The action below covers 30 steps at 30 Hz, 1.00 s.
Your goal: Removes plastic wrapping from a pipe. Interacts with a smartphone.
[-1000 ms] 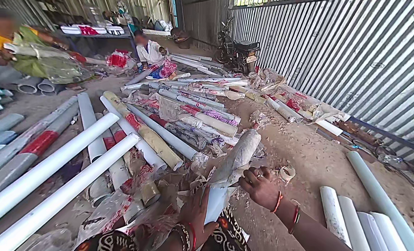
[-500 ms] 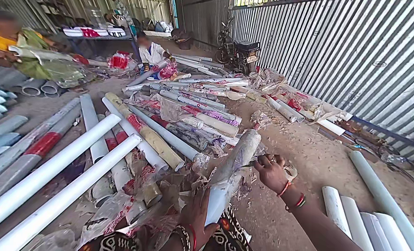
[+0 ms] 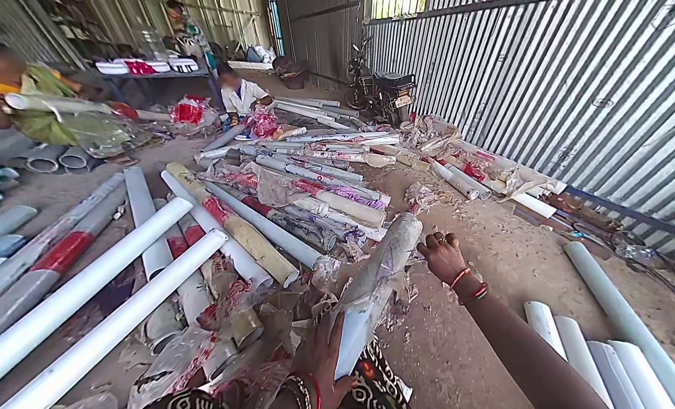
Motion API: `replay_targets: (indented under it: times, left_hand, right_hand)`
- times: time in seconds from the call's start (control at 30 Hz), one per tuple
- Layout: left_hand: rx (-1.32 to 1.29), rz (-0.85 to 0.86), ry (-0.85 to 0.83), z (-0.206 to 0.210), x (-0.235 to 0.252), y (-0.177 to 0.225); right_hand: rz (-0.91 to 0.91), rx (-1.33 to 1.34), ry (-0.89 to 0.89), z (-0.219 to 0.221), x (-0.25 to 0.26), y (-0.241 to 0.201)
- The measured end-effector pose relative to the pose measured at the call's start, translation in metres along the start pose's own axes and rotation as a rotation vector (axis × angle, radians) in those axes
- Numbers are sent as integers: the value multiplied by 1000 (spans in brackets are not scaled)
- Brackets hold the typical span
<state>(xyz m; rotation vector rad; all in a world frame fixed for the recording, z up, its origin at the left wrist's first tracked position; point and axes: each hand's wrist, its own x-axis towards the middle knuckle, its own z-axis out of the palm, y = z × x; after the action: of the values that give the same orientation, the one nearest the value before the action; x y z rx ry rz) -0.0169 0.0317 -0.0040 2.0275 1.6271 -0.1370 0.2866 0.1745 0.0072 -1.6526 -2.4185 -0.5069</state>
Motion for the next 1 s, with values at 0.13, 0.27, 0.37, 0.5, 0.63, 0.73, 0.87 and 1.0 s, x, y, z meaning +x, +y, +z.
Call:
replay_targets:
  times: [0.13,0.27,0.37,0.5,0.63,0.73,0.87,1.0]
  left_hand:
    - [-48,18,7,4,2,-4]
    - [-35,13,6,1,2,-3]
    - [-32,28,29,4,3,-5]
    - [-44,22,24,3,9,-5]
    - [-60,15,41,2,8,-9]
    - [-49,18,54,6,4,-12]
    - [-54,23,39,6,3,-12]
    - [-52,19,22,3,3,-9]
  right_hand:
    - [-315,49,457,2,-34,-47]
    - [-395,-142,586,12,-50,-78]
    - [-325,-223,613,29,-39,-60]
    - [-339,-227,564,35,-19,-47]
    - [-195,-150,321,25,-1,-32]
    - [62,-27,-198,6,10,-1]
    - [46,102,8,4,-12,-11]
    - [-355,44,481,0,-39,-58]
